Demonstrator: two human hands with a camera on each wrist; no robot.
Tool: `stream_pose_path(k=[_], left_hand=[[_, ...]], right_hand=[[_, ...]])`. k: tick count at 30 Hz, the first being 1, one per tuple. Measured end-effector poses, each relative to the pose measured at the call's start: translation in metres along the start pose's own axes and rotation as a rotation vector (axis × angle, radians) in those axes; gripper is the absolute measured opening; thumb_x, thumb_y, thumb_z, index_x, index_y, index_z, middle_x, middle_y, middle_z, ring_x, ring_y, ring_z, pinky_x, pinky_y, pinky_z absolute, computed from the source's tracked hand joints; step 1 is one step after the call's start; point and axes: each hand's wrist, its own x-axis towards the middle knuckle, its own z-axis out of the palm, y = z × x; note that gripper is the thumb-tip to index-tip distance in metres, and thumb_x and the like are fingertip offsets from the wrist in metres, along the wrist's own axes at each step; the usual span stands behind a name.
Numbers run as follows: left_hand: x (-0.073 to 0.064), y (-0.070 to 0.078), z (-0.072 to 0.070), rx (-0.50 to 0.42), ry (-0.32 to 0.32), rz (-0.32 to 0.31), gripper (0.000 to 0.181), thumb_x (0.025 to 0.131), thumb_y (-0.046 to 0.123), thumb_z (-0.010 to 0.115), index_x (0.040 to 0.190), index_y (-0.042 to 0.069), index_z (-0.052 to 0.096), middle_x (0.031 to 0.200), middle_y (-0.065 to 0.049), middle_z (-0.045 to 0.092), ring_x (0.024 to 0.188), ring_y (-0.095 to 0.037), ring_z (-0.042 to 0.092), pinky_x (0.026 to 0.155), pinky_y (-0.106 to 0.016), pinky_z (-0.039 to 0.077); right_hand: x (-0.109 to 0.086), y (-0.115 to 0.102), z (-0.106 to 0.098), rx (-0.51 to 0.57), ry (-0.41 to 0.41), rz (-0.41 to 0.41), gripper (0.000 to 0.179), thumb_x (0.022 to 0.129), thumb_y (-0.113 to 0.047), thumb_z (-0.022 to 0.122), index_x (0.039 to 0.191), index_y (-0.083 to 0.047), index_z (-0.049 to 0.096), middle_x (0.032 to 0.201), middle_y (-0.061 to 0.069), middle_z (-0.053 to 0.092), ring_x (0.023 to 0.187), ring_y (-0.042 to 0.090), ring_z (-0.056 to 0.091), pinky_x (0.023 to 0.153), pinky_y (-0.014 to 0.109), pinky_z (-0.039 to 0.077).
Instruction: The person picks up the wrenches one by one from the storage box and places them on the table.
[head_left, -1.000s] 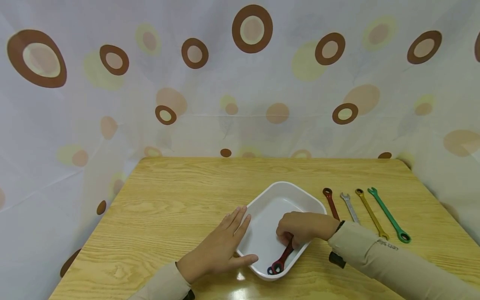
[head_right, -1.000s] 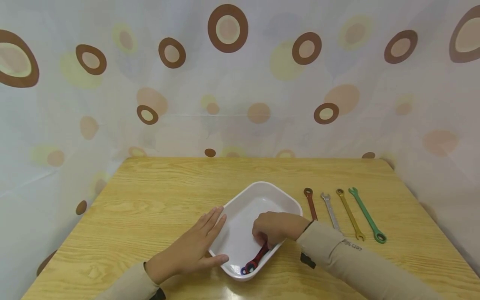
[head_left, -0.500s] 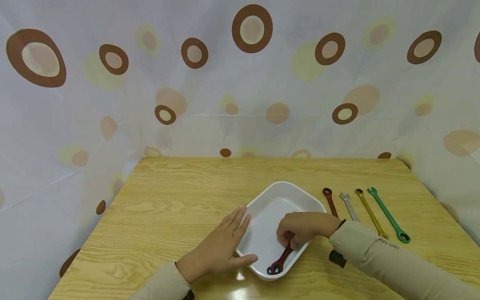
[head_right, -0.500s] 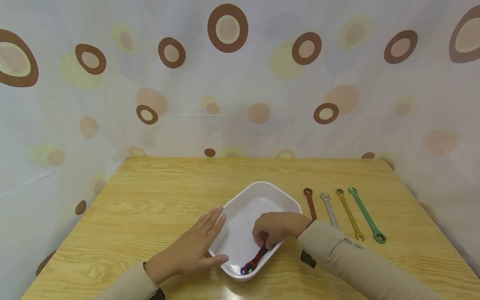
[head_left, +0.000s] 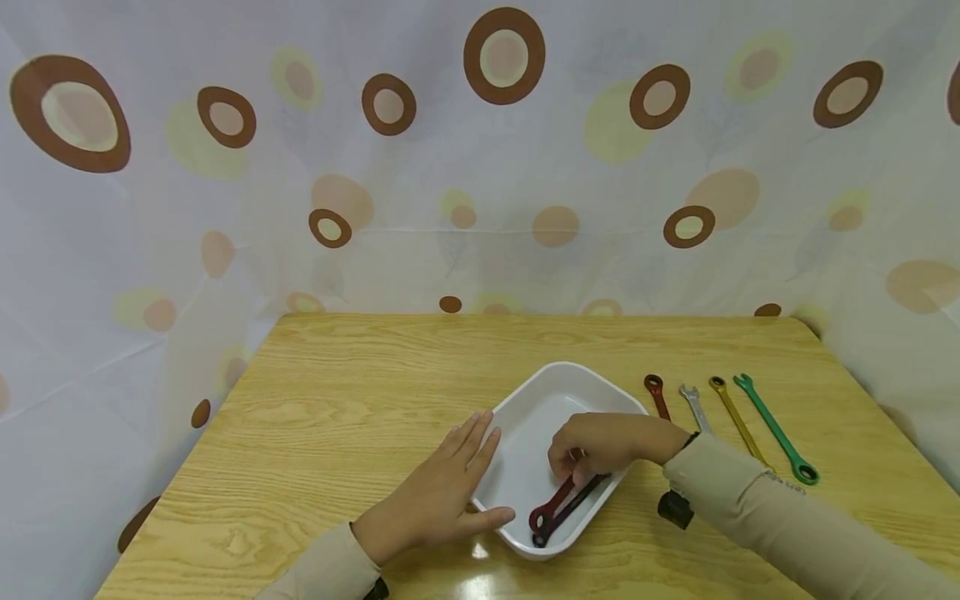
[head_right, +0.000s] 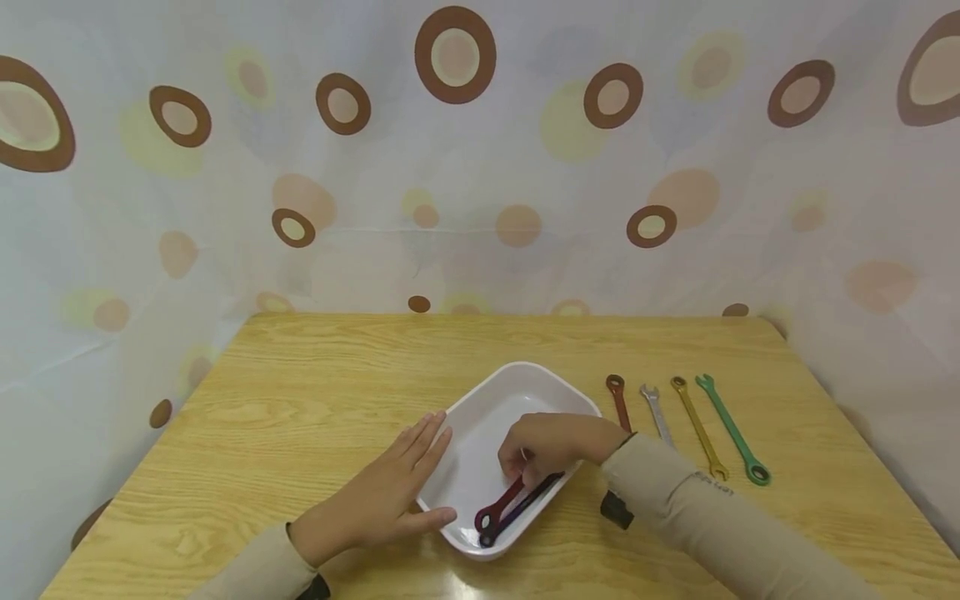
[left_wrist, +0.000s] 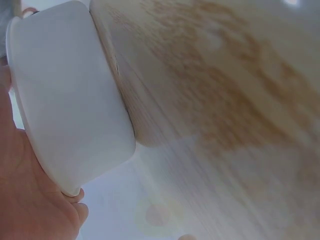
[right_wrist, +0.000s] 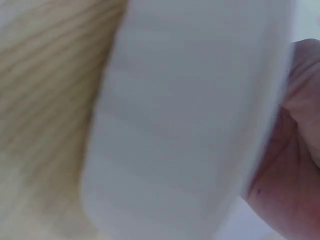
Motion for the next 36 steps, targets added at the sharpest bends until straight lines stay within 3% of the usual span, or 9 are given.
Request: stream_pose_path(k=[8,19,30,36], left_hand=[[0.000,0.000,-0.001,-0.001,0.013,0.008,0.095,0.092,0.072,0.025,0.153,0.001,0.014,0.160,-0.017,0.004,0.148,-0.028,0.003,0.119,-0.040,0.011],[0.000,-0.001,0.001,0.002,0.026,0.016,0.095,0.092,0.073,0.024,0.153,0.001,0.012,0.160,-0.017,0.003,0.148,-0.029,0.003,0.119,-0.040,0.011],[0.000,-0.001,0.002,-0.006,0.019,0.019,0.095,0.092,0.072,0.024,0.153,0.001,0.013,0.160,-0.019,0.004,0.148,-0.030,0.004,0.119,-0.042,0.014],[-0.001,-0.001,0.002,-0.015,0.001,0.005,0.095,0.092,0.073,0.025,0.153,0.002,0.011,0.160,-0.018,0.003,0.148,-0.029,0.003,0.119,-0.042,0.013]], right_hand=[[-0.006,-0.001,-0.022,0.002,0.126,-0.057,0.014,0.082,-0.006,0.072,0.080,-0.018,0.065,0.076,-0.013,0.057,0.070,-0.001,0.047,0.064,0.018,0.044],[-0.052,0.011,-0.050,0.023,0.292,0.093,0.018,0.087,-0.005,0.068,0.088,-0.022,0.062,0.080,-0.014,0.058,0.073,0.004,0.052,0.065,0.024,0.048],[-0.119,0.044,-0.040,0.047,0.441,0.170,0.013,0.092,-0.008,0.063,0.091,-0.021,0.060,0.082,-0.010,0.057,0.066,0.000,0.045,0.055,0.023,0.041],[-0.154,0.061,-0.030,-0.064,0.559,0.264,0.016,0.087,-0.002,0.067,0.091,-0.017,0.062,0.084,-0.014,0.059,0.074,-0.001,0.056,0.058,0.024,0.047]])
